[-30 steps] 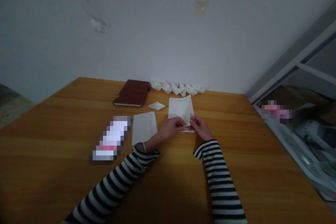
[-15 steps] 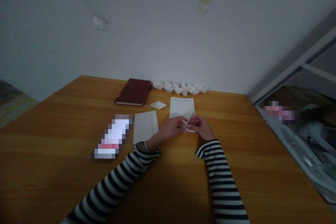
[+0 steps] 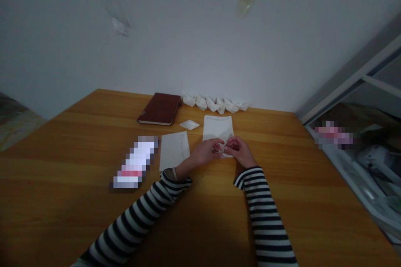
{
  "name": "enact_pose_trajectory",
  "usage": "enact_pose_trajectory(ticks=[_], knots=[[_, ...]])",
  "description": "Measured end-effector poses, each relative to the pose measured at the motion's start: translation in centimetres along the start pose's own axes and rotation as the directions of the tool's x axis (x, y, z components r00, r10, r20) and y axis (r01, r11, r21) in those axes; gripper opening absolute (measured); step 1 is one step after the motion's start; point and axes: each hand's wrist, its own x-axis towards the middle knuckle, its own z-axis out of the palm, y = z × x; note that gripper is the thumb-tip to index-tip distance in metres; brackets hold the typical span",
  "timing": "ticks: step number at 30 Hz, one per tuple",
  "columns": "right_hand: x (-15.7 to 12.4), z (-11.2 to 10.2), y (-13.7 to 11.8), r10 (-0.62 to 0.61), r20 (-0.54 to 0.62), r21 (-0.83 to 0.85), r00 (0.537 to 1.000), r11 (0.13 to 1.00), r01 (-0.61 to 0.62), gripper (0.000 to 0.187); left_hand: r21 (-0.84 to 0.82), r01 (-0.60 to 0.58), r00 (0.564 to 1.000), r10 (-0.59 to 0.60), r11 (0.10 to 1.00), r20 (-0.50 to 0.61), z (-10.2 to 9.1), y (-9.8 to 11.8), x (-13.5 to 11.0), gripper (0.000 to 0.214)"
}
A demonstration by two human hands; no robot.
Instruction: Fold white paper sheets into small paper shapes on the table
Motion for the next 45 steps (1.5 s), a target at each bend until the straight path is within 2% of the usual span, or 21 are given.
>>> enact_pose_trajectory(ticks=[14, 16, 18, 22, 24, 26, 29, 31, 33, 35, 36, 38, 39, 40, 41, 43, 45], knots=[[0.0, -0.2, 0.6, -0.001, 0.006, -0.104, 1.000, 0.995, 0.002, 0.046, -0.023, -0.011, 1.000, 0.011, 1.000, -0.006, 0.3, -0.7, 0.3, 0.047], [0.1, -0.2, 0.7, -0.020, -0.047, -0.154, 0.999, 0.988, 0.013, 0.045, -0.032, -0.013, 1.000, 0.013, 0.999, -0.013, 0.5, -0.7, 0.4, 0.045], [0.2, -0.2, 0.7, -0.068, -0.158, -0.225, 0.985, 0.974, 0.031, 0.045, -0.036, -0.014, 1.000, 0.013, 0.999, -0.026, 0.5, -0.6, 0.3, 0.042], [0.0, 0.0, 0.3, -0.204, -0.383, -0.395, 0.901, 0.918, 0.040, 0.042, -0.034, -0.003, 0.999, 0.002, 0.999, -0.044, 0.5, -0.1, 0.1, 0.042], [-0.3, 0.4, 0.0, -0.240, -0.408, -0.483, 0.881, 0.876, 0.015, 0.030, -0.033, 0.002, 0.999, -0.003, 0.999, -0.038, 0.3, 0.1, 0.0, 0.042], [-0.5, 0.9, -0.2, -0.229, -0.396, -0.525, 0.889, 0.851, -0.015, 0.036, -0.030, 0.005, 1.000, -0.006, 1.000, -0.031, 0.2, 0.2, 0.0, 0.042], [-0.6, 1.6, -0.4, -0.196, -0.403, -0.492, 0.894, 0.870, -0.031, 0.053, -0.020, 0.009, 1.000, -0.009, 1.000, -0.028, 0.2, 0.4, -0.1, 0.047], [-0.5, 1.8, -0.4, -0.200, -0.423, -0.463, 0.884, 0.886, -0.021, 0.049, -0.028, 0.019, 0.999, -0.020, 0.999, -0.031, 0.3, 0.5, -0.1, 0.054], [-0.6, 1.8, -0.6, -0.203, -0.438, -0.419, 0.876, 0.908, 0.001, 0.045, -0.081, 0.027, 0.996, -0.034, 0.996, -0.080, 0.1, 0.9, -0.1, 0.059], [-0.8, 1.7, -0.9, -0.195, -0.467, -0.351, 0.862, 0.936, 0.022, 0.048, -0.151, 0.011, 0.969, -0.048, 0.988, -0.244, -0.5, 1.4, -0.1, 0.059], [-1.0, 1.7, -1.1, -0.190, -0.488, -0.310, 0.852, 0.950, 0.034, 0.051, -0.176, -0.003, 0.931, -0.061, 0.984, -0.361, -1.0, 1.7, -0.3, 0.059], [-1.7, 2.0, -1.8, -0.182, -0.527, -0.236, 0.830, 0.970, 0.064, 0.052, -0.219, -0.020, 0.812, -0.112, 0.975, -0.573, -2.6, 2.4, -0.9, 0.062], [-2.2, 2.3, -2.1, -0.176, -0.535, -0.198, 0.826, 0.977, 0.079, 0.051, -0.270, -0.012, 0.770, -0.163, 0.963, -0.617, -3.4, 2.7, -1.4, 0.065], [-2.7, 2.8, -2.5, -0.163, -0.527, -0.157, 0.834, 0.983, 0.093, 0.050, -0.359, -0.008, 0.773, -0.222, 0.933, -0.594, -4.3, 3.1, -2.0, 0.067], [-3.2, 3.5, -3.0, -0.141, -0.500, -0.109, 0.854, 0.989, 0.100, 0.048, -0.459, -0.013, 0.818, -0.254, 0.889, -0.516, -5.2, 3.4, -2.7, 0.066], [-4.2, 5.0, -3.8, -0.055, -0.351, 0.038, 0.935, 0.997, 0.073, 0.047, -0.621, -0.049, 0.938, -0.177, 0.782, -0.297, -6.8, 3.7, -4.3, 0.058], [-5.1, 6.5, -4.5, -0.033, -0.191, 0.086, 0.981, 0.995, 0.050, 0.056, -0.752, -0.029, 0.947, -0.222, 0.658, -0.231, -7.9, 3.6, -5.9, 0.054]])
